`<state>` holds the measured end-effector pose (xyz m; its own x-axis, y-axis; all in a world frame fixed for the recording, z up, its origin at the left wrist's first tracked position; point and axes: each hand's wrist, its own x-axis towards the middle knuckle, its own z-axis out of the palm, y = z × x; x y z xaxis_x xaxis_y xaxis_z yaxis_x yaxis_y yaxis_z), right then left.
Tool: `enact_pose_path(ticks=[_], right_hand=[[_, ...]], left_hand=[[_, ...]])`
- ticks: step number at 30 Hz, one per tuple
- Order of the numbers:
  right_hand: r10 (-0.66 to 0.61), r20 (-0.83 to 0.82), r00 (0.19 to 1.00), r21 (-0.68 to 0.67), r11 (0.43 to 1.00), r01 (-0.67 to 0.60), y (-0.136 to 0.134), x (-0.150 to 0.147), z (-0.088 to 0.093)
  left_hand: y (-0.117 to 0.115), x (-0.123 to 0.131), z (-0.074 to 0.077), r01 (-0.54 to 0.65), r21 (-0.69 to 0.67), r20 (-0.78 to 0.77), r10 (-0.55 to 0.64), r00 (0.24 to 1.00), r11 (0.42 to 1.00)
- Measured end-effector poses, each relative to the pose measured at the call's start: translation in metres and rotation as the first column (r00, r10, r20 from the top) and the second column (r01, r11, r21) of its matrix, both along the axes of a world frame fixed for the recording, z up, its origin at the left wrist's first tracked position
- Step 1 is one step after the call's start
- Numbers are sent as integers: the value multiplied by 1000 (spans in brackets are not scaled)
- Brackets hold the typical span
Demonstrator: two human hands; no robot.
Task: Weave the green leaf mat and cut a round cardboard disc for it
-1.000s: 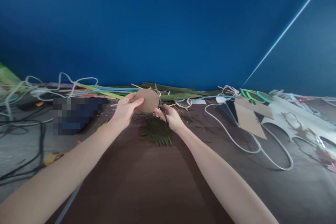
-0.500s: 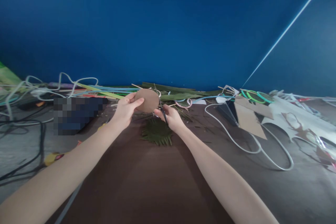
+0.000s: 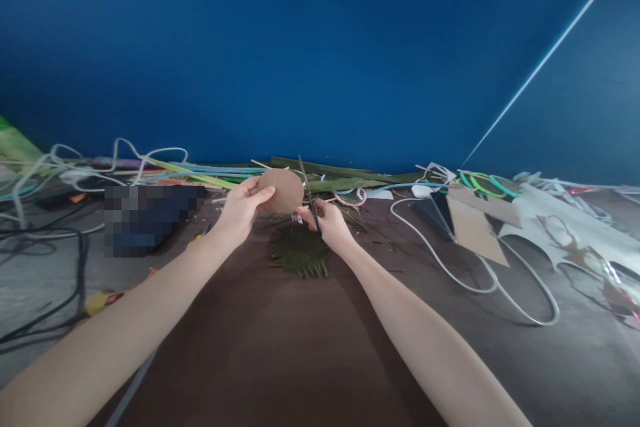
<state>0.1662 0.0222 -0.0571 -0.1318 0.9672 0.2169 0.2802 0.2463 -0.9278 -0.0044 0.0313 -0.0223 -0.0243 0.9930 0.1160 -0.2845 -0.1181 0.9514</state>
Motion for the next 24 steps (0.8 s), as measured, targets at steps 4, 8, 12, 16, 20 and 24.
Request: enact_pose_path(ticks=[4, 8, 12, 16, 20, 24], right_hand=[[-18, -137, 990, 45, 999, 25, -1, -1, 0], [-6, -144, 990, 24, 1000, 10, 0, 0, 0], [25, -152, 988, 1, 1000, -25, -1, -1, 0], [23, -154, 988, -26, 999, -27, -1, -2, 0], [-10, -46, 999, -32, 999, 9, 1, 0, -3], [-1, 2, 1000, -14, 1000, 1, 3, 2, -7]], left_hand=[[4, -1, -1, -13, 20, 67, 12, 998, 1000], [5, -1, 0, -52, 52, 97, 46, 994, 997], [3, 0, 2, 14, 22, 165, -18, 986, 1000], [2, 0, 5, 36, 42, 229, -45, 972, 998], [0, 0, 5, 6, 57, 158, -15, 987, 998], [-2, -1, 4, -22, 70, 123, 13, 992, 997]])
